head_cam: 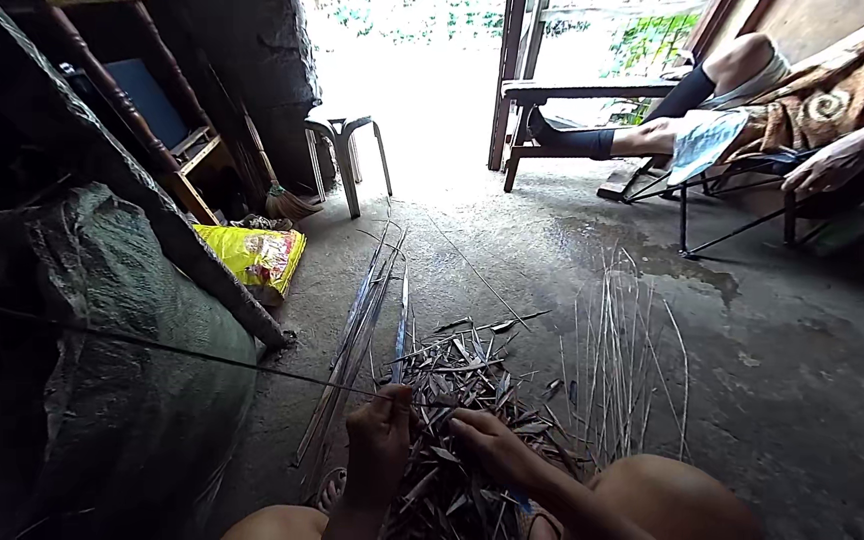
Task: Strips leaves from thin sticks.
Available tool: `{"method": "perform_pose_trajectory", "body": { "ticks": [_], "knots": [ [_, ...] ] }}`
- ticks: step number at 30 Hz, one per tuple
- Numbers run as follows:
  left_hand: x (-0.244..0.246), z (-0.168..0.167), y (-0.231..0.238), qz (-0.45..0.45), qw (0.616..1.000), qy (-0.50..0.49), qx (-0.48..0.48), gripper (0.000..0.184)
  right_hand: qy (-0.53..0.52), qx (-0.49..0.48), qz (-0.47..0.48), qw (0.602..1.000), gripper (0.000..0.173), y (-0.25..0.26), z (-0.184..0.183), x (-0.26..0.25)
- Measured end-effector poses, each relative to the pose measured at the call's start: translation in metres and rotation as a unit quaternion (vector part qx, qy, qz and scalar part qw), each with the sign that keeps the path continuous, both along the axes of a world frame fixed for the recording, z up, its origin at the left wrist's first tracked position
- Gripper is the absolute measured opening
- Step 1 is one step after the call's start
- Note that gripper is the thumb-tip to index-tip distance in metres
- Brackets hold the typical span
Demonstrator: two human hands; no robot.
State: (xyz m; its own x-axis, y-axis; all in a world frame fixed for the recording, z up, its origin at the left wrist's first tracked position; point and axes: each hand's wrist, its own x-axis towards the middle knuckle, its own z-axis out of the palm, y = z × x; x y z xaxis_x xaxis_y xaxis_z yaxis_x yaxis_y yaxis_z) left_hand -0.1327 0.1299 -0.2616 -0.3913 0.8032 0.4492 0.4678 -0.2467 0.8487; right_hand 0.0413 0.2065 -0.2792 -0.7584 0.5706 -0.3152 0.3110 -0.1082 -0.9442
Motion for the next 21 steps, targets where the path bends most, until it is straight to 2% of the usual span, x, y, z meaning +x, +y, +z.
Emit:
{"method": "perform_pose_trajectory", "body": {
  "ticks": [4,8,11,18,21],
  "knots": [
    [0.002,-0.001,0.0,0.009,1.0,0.006,0.004,0.027,0.012,0.067,-0.007,0.998,0.037,-0.012,-0.003,-0.006],
    [0.0,-0.004,-0.001,0.008,1.0,0.03,-0.003,0.028,-0.052,0.116,-0.003,0.992,0.038,-0.01,-0.003,-0.008],
    [-0.001,-0.006,-0.001,0.017,0.997,0.07,0.0,0.031,-0.08,0.095,-0.002,0.992,0.038,-0.005,-0.013,-0.011],
    [-0.006,-0.008,-0.006,0.031,0.985,0.169,-0.03,0.037,-0.217,0.023,-0.003,0.976,0.045,0.008,-0.034,-0.024],
    [-0.005,0.002,-0.01,0.034,0.989,0.144,-0.008,0.037,-0.335,0.008,0.015,0.942,0.049,0.015,-0.051,-0.022]
  ]
}}
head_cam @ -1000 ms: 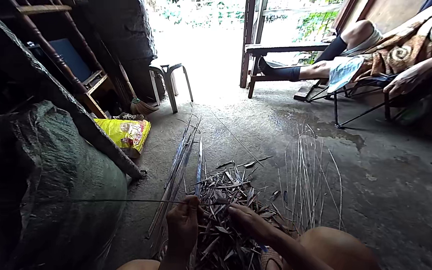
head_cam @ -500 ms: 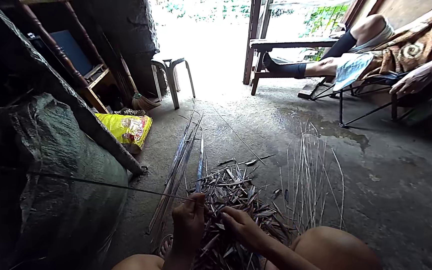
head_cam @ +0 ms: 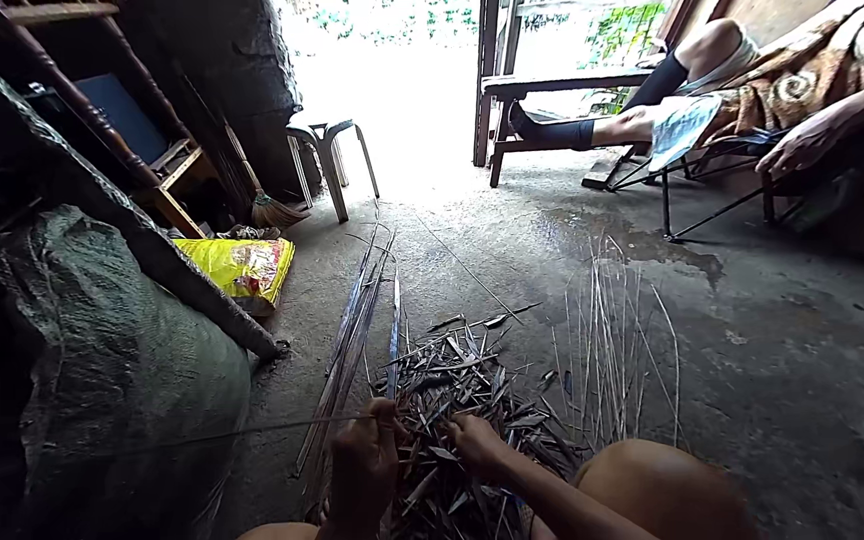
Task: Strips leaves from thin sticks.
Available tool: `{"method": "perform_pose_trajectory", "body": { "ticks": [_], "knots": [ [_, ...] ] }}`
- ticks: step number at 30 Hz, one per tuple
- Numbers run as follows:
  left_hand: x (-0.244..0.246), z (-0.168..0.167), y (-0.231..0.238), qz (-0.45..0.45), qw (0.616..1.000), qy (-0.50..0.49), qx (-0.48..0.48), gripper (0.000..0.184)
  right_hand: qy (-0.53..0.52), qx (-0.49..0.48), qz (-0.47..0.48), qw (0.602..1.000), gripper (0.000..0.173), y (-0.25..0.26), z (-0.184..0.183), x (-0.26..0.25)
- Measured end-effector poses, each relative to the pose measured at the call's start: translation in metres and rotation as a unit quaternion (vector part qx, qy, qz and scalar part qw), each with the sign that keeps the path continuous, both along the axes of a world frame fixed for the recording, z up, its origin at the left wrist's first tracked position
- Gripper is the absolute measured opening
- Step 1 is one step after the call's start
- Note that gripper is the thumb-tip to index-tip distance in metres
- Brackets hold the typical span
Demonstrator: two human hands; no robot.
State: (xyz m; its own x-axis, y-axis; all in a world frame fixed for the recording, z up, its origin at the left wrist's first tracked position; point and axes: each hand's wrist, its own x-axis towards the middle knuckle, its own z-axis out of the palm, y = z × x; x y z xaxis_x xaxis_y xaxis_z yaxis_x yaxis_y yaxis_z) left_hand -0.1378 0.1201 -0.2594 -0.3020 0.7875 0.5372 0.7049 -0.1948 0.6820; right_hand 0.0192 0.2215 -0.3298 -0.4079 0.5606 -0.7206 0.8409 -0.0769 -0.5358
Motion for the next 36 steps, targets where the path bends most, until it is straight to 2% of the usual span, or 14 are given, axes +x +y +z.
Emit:
{"method": "perform_pose_trajectory", "body": {
  "ticks": [2,4,7,10,13,15,18,22,25,27,30,32,34,36],
  "knots": [
    [-0.007,0.016,-0.003,-0.006,0.999,-0.031,0.012,0.036,-0.071,-0.031,0.029,0.997,0.05,0.001,-0.017,0.004],
    [-0.019,0.022,-0.003,-0.016,0.999,-0.049,0.018,0.035,-0.044,-0.021,0.031,0.998,0.05,0.004,-0.015,0.006],
    [-0.031,0.02,-0.003,-0.023,0.998,-0.057,0.025,0.033,0.108,0.038,-0.024,0.993,0.047,0.011,0.014,0.01],
    [-0.029,0.016,-0.002,-0.03,0.998,-0.044,0.023,0.034,0.271,0.068,-0.068,0.958,0.04,-0.002,0.04,0.012],
    [-0.023,0.01,0.0,-0.033,0.999,-0.024,0.018,0.036,0.366,0.097,-0.016,0.926,0.04,-0.022,0.058,0.006],
    [-0.02,0.008,-0.001,-0.034,0.999,-0.009,0.015,0.037,0.377,0.106,0.016,0.92,0.039,-0.032,0.061,0.0],
    [-0.017,0.007,0.0,-0.039,0.999,0.017,0.014,0.038,0.328,0.09,0.011,0.94,0.04,-0.031,0.059,-0.004],
    [-0.017,0.009,0.0,-0.034,0.998,0.046,0.025,0.04,0.15,0.033,0.013,0.988,0.043,-0.009,0.035,0.002],
    [-0.022,0.02,-0.004,-0.025,0.999,0.045,0.012,0.042,0.067,0.018,-0.02,0.997,0.047,0.004,0.01,0.009],
    [-0.024,0.023,-0.003,-0.027,0.999,0.035,-0.018,0.042,0.114,0.049,-0.057,0.991,0.046,0.011,0.015,0.016],
    [-0.017,0.023,0.0,-0.025,0.998,-0.025,-0.048,0.036,0.268,0.126,-0.089,0.951,0.035,0.007,0.035,0.021],
    [-0.006,0.027,-0.001,-0.025,0.991,-0.106,-0.076,0.033,0.32,0.165,-0.057,0.931,0.027,-0.006,0.052,0.022],
    [0.002,0.031,-0.002,-0.023,0.978,-0.178,-0.109,0.031,0.35,0.204,-0.01,0.914,0.028,-0.017,0.062,0.023],
    [0.007,0.034,-0.004,-0.02,0.966,-0.229,-0.122,0.031,0.387,0.18,0.041,0.903,0.031,-0.025,0.069,0.024]
  ]
}}
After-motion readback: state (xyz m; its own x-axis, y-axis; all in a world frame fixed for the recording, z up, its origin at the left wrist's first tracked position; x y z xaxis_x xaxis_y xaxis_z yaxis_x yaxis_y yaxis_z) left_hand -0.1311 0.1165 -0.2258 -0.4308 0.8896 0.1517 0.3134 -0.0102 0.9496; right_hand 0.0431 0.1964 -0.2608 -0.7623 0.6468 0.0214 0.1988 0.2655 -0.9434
